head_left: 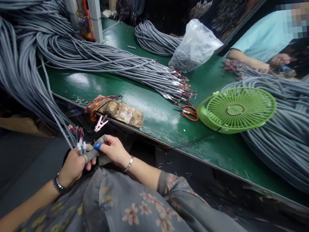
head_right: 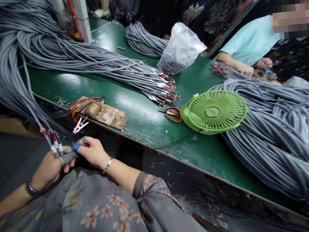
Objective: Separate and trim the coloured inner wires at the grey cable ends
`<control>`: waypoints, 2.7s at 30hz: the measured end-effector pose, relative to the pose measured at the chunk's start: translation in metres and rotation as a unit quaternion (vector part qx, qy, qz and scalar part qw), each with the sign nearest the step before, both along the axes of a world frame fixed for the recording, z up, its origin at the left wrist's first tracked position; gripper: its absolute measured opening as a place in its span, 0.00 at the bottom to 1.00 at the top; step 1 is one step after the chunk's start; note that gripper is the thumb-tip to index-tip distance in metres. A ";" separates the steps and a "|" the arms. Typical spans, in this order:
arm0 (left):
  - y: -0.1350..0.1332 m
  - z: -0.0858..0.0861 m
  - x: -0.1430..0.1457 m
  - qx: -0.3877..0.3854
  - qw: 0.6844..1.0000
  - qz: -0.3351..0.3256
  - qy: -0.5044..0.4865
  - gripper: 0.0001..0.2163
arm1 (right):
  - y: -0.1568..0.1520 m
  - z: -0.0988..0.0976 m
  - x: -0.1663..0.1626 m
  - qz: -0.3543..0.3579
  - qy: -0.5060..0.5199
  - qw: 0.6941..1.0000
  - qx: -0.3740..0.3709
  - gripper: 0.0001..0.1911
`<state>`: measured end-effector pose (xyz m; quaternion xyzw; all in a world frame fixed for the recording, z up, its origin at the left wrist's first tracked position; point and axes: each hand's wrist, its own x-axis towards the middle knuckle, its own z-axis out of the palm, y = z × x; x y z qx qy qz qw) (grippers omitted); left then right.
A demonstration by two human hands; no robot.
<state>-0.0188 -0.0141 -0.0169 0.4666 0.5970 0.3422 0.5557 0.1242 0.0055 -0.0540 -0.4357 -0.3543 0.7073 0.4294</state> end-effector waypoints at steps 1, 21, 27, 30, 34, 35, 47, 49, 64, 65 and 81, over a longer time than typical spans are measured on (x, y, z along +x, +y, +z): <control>0.000 0.000 0.001 -0.004 1.000 -0.003 0.003 0.14 | 0.000 -0.001 -0.002 -0.005 0.003 1.000 -0.006 0.17; 0.002 0.007 -0.009 -0.025 0.997 -0.076 -0.025 0.15 | 0.015 0.002 0.012 0.081 0.023 0.996 -0.014 0.27; 0.004 0.010 -0.016 -0.047 0.996 -0.069 -0.021 0.16 | 0.029 -0.004 0.019 -0.087 0.028 0.994 -0.064 0.20; 0.011 0.011 -0.022 -0.065 0.995 -0.062 -0.050 0.16 | 0.036 -0.001 0.027 -0.044 0.075 0.993 -0.085 0.20; 0.024 0.011 -0.026 -0.083 0.989 -0.077 -0.098 0.17 | 0.044 0.005 0.025 0.040 0.089 0.992 -0.074 0.27; 0.027 0.011 -0.026 -0.086 0.987 -0.080 -0.109 0.17 | 0.045 0.005 0.022 0.042 0.085 0.994 -0.055 0.27; 0.051 0.006 -0.023 -0.110 0.972 -0.096 -0.181 0.14 | 0.052 0.007 -0.002 -0.047 0.129 0.990 -0.040 0.31; 0.052 0.005 -0.020 -0.112 0.972 -0.098 -0.184 0.14 | 0.053 0.011 -0.004 -0.066 0.144 0.986 -0.050 0.30; 0.029 0.009 -0.014 -0.044 0.989 -0.061 -0.127 0.19 | 0.047 0.005 0.003 -0.018 0.170 0.981 -0.093 0.29; 0.026 0.010 -0.013 -0.042 0.990 -0.054 -0.126 0.19 | 0.046 0.005 0.003 -0.020 0.167 0.982 -0.086 0.26; 0.032 0.011 -0.008 -0.032 0.986 -0.029 -0.159 0.20 | 0.044 0.007 0.005 -0.047 0.134 0.988 -0.052 0.21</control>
